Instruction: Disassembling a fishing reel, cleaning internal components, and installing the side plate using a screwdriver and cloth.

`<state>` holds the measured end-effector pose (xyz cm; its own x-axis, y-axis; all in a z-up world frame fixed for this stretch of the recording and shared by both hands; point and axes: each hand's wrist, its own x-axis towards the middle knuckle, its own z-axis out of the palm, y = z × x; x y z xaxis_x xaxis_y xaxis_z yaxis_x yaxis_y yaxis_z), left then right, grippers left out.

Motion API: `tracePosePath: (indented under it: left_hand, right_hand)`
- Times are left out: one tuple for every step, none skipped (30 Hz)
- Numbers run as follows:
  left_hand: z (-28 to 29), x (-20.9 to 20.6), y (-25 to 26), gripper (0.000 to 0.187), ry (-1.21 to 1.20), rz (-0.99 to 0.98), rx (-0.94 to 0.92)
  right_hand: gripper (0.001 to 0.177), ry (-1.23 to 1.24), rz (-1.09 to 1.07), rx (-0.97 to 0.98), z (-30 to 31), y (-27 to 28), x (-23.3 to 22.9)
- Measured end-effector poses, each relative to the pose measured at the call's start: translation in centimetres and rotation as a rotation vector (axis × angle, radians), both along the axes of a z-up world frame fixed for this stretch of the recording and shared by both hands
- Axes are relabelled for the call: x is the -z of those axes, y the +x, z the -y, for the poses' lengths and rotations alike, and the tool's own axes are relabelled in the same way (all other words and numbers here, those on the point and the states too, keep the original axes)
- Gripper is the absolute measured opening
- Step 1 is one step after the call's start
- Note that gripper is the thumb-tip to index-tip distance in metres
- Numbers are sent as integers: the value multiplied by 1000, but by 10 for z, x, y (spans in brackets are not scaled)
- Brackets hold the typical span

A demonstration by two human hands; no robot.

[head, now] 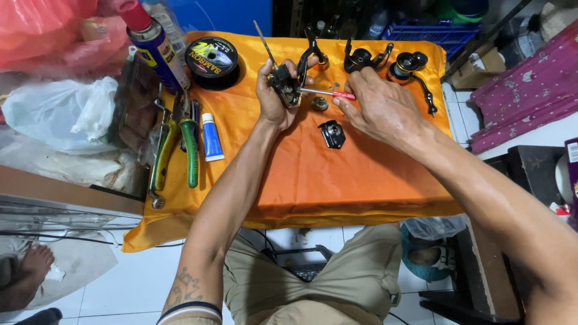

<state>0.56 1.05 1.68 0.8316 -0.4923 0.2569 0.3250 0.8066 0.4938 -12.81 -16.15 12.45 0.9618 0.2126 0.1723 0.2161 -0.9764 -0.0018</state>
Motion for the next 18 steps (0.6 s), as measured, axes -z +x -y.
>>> tracePosePath:
  left_hand:
    - [-2,0,-1,47,-1,0,1]
    - [-3,-2,-1,47,-29,-31,35]
    - [-4,-3,-1,48,-56,-61,70]
    - [-5,-4,-2,48,-54,-60,72]
    - [-6,-5,-3,47,-64,-73,69]
    - [-6,-6,-4,47,-74,-86,69]
    - [-7,-4,-2,47,-73,-86,74]
    - [-7,-3,0,47,-66,-90,55]
    - [-7,-1,2,47,-59,-94,35]
    - [-7,1,2,47,-58,-97,39]
    - [-8,3,3,45,-49,-116,29]
    - [-7,3,6,44,-41,-128,22]
    - [-7,1,8,44,-40,-125,30]
    - [-8,2,7,45,-9,-128,-3]
    - [-10,2,7,47,22,-130,-36]
    - [-10,2,8,47,22,-127,-36]
    - [-10,3,9,47,19,-131,-36]
    - [-10,5,9,47,17,-140,-37]
  right_hand:
    - [36,-1,0,1,-1,-3,1]
    - [34,29,-20,25,-1,-5,2]
    - [32,60,-40,49,-1,-8,2]
    - [32,62,-39,51,1,-12,4]
    - [33,79,-52,52,2,-16,7]
    - [35,94,-65,55,4,-20,8]
    - [35,95,-65,59,5,-25,9]
    - [33,132,-69,75,7,-29,9]
    - [32,169,-73,90,9,-34,9]
    - [32,169,-76,94,13,-36,14]
    - [34,169,-71,99,18,-38,19]
    - [37,169,-60,107,24,-39,23]
    - [37,169,-56,114,29,-39,26]
    - [34,185,-77,136,34,-40,28]
    - [32,201,-99,158,38,-40,31]
    - [32,201,-95,158,42,-40,35]
    - [32,198,-83,156,45,-40,40]
    - [32,196,-75,153,48,-41,45]
